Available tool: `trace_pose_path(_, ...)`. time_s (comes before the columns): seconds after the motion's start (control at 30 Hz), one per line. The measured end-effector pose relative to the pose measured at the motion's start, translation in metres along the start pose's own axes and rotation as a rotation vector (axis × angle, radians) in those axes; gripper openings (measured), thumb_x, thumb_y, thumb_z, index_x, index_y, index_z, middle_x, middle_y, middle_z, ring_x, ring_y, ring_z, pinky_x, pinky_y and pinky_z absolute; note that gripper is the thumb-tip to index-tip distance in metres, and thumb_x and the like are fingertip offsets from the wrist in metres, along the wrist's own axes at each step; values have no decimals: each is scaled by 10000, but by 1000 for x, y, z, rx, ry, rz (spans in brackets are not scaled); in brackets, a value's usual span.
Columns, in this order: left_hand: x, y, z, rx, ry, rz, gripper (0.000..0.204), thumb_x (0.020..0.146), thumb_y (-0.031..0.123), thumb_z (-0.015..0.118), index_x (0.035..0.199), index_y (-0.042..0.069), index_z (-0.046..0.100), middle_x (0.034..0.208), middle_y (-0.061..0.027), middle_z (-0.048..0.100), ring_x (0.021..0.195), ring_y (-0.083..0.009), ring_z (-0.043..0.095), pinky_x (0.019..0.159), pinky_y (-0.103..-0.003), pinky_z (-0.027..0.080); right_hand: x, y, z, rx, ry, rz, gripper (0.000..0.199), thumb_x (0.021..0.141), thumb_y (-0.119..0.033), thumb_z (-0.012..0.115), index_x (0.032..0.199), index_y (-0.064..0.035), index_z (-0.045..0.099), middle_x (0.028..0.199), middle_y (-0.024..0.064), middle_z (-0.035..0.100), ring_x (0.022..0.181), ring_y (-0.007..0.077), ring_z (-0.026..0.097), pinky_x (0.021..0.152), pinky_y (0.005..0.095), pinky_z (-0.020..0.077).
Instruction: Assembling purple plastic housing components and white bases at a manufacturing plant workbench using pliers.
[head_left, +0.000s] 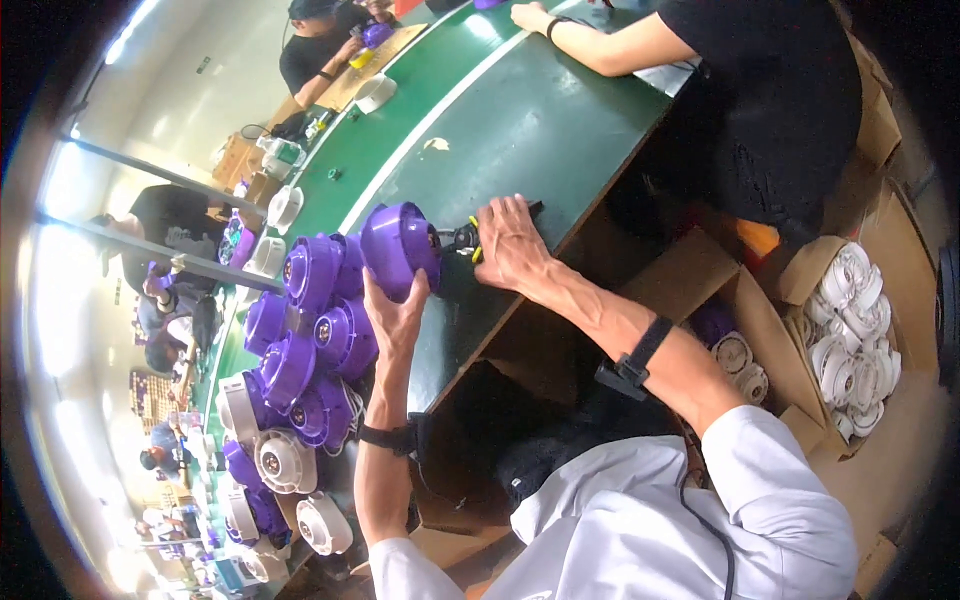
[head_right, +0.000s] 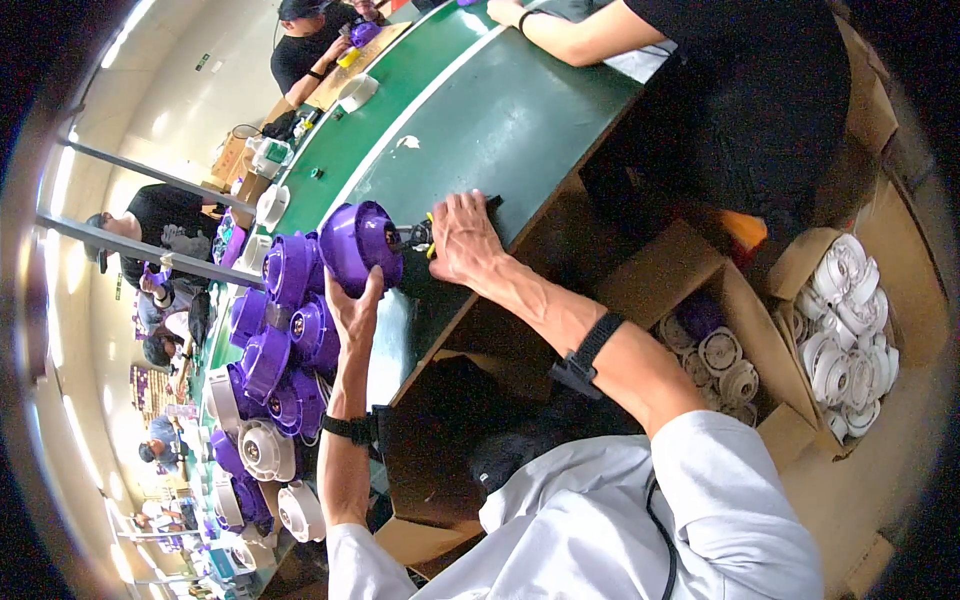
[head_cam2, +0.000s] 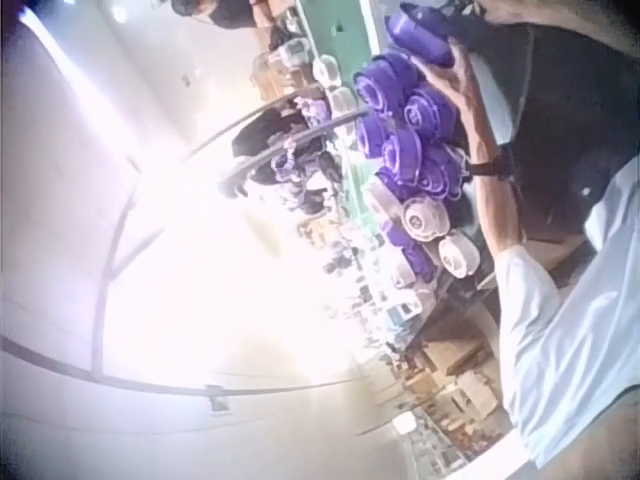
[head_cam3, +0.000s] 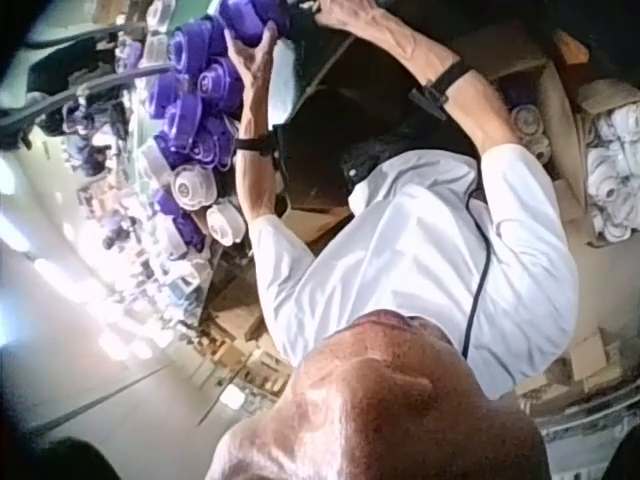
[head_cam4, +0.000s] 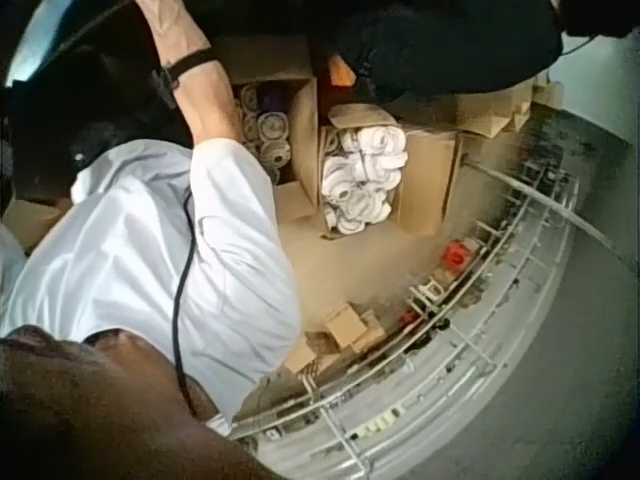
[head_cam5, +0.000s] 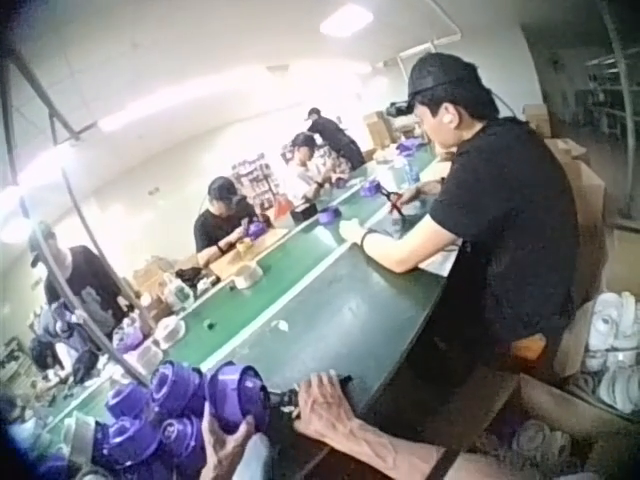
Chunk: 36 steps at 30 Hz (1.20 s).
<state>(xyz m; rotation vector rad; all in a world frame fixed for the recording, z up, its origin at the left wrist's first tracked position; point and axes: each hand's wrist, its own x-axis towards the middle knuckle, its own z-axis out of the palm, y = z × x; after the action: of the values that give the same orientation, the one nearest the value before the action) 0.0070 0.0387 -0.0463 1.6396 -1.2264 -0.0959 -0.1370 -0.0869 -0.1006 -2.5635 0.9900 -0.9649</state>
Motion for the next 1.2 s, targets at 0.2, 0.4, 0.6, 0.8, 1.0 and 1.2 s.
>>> trace_pose_path(0.2, 8, 13, 6, 52, 103, 58, 407, 779, 196, 752, 1044, -53, 568, 819, -114, 654, 686, -168, 616, 627, -292, 506, 7, 2, -1, -69, -172, -48, 547, 672, -311, 696, 1034, 56, 513, 998, 196, 509, 950, 292, 496, 906, 446, 389)
trace_pose_path(0.4, 22, 1, 5, 107, 107, 78, 397, 795, 270, 749, 1023, -30, 626, 843, -105, 670, 736, -163, 619, 674, -300, 505, 9, -1, -7, -91, -219, -35, 571, 705, -347, 675, 1061, 68, 511, 1024, 210, 530, 997, 307, 509, 910, 461, 397)
trace_pose_path(0.6, 36, 5, 4, 39, 48, -37, 439, 803, 319, 741, 1014, -54, 644, 869, -106, 675, 739, -173, 622, 697, -298, 504, 12, -3, 1, -20, -108, 24, 437, 642, -232, 658, 957, 61, 580, 973, 229, 562, 983, 344, 526, 905, 439, 392)
trace_pose_path(0.8, 81, 15, -11, 343, -194, -200, 398, 797, 422, 711, 838, 26, 695, 703, -47, 631, 581, -134, 565, 536, -276, 455, 11, -3, 12, -73, -77, 15, 386, 685, -195, 592, 965, 71, 581, 982, 241, 572, 980, 351, 534, 895, 440, 394)
trace_pose_path(1.0, 152, 36, -4, 279, -606, -693, 504, 778, 413, 726, 1056, 1, 645, 917, -76, 660, 705, -181, 621, 704, -310, 520, 10, -8, 5, -78, -7, 4, 393, 683, -191, 610, 973, 73, 582, 945, 226, 574, 929, 327, 539, 859, 461, 391)
trace_pose_path(1.2, 139, 48, 6, 1065, -391, -356, 712, 811, 660, 568, 1011, -17, 668, 852, -242, 669, 899, -317, 650, 843, -432, 476, 6, -1, 10, -130, -31, 87, 415, 683, -206, 632, 996, 60, 580, 957, 201, 572, 945, 320, 534, 879, 452, 381)
